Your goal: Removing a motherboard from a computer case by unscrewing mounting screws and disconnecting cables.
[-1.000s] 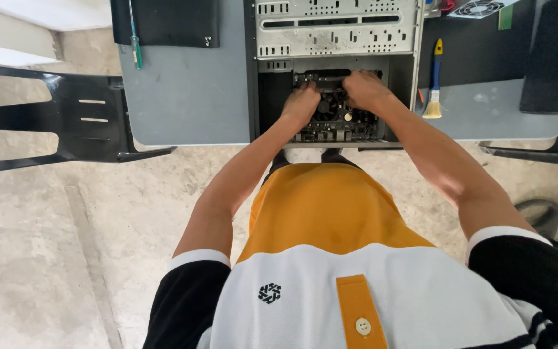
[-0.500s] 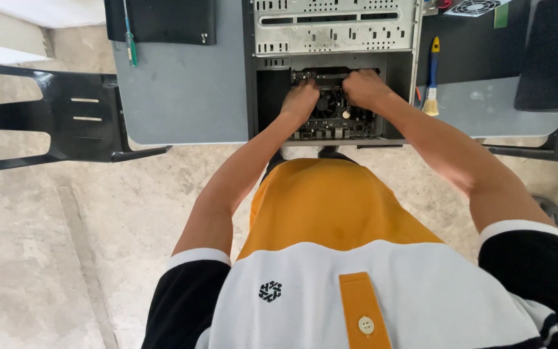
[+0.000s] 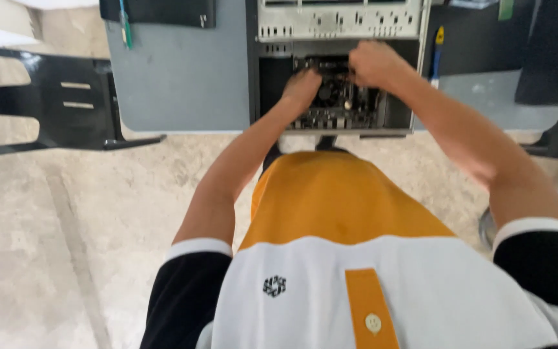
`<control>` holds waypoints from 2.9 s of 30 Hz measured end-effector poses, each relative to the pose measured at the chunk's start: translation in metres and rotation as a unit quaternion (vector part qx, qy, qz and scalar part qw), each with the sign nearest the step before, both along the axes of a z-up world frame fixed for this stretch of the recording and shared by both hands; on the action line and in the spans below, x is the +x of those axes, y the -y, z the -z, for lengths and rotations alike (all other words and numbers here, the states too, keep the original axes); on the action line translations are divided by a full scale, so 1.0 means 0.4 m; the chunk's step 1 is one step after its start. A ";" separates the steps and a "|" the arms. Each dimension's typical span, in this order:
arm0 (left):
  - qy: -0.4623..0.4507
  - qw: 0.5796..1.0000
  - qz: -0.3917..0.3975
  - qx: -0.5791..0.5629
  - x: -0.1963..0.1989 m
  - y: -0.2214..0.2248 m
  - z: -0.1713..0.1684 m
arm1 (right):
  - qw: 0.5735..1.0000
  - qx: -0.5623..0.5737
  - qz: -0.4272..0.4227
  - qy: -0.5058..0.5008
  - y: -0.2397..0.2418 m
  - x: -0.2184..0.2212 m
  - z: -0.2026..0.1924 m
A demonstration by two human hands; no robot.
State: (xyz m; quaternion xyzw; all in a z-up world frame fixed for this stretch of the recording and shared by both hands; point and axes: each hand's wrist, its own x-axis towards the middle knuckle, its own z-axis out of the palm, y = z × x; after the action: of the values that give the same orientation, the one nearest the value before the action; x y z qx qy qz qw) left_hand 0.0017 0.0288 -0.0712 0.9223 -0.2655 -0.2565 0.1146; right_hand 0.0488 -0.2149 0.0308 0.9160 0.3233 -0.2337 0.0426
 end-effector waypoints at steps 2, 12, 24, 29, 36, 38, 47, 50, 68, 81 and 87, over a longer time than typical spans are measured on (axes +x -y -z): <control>0.016 1.000 0.006 0.018 -0.001 0.008 0.013 | 0.999 -0.011 0.031 -0.016 0.030 -0.013 0.008; -0.010 0.997 0.070 0.040 -0.007 -0.039 -0.039 | 0.966 0.167 0.185 -0.071 -0.028 -0.141 -0.094; -0.080 0.990 -0.108 0.049 0.096 -0.057 -0.107 | 0.907 0.233 0.316 -0.151 -0.006 -0.176 0.023; -0.086 0.946 -0.255 -0.182 -0.027 -0.101 -0.029 | 0.921 0.256 0.271 -0.109 0.062 -0.183 0.222; -0.079 0.943 -0.272 -0.172 -0.017 -0.115 0.003 | 0.985 0.088 0.138 -0.056 -0.018 -0.157 0.164; -0.086 0.939 -0.279 -0.179 -0.036 -0.113 -0.026 | 0.987 0.073 0.133 -0.047 -0.014 -0.156 0.195; -0.155 0.909 -0.347 -0.173 -0.045 -0.103 -0.117 | 0.968 0.150 0.185 -0.081 -0.023 -0.170 0.031; -0.180 0.890 -0.369 -0.198 -0.039 -0.090 -0.164 | 0.948 0.195 0.222 -0.114 -0.010 -0.161 0.078; -0.239 0.761 -0.543 -0.263 -0.048 -0.069 -0.211 | 0.681 0.391 0.564 -0.255 -0.139 -0.231 -0.150; -0.422 0.621 -0.341 -0.566 -0.279 -0.052 -0.813 | 0.552 0.723 0.404 -0.092 0.020 -0.497 -0.450; -0.395 0.710 -0.189 -0.551 -0.214 0.123 -0.719 | 0.630 0.697 0.329 -0.094 0.120 -0.668 -0.651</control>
State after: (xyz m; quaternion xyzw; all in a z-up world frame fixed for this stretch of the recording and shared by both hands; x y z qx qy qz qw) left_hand -0.0838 -0.0205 0.2162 0.5410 -0.1106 -0.3780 0.7431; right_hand -0.2184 -0.2628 0.2912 0.6912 0.0688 -0.0222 -0.7190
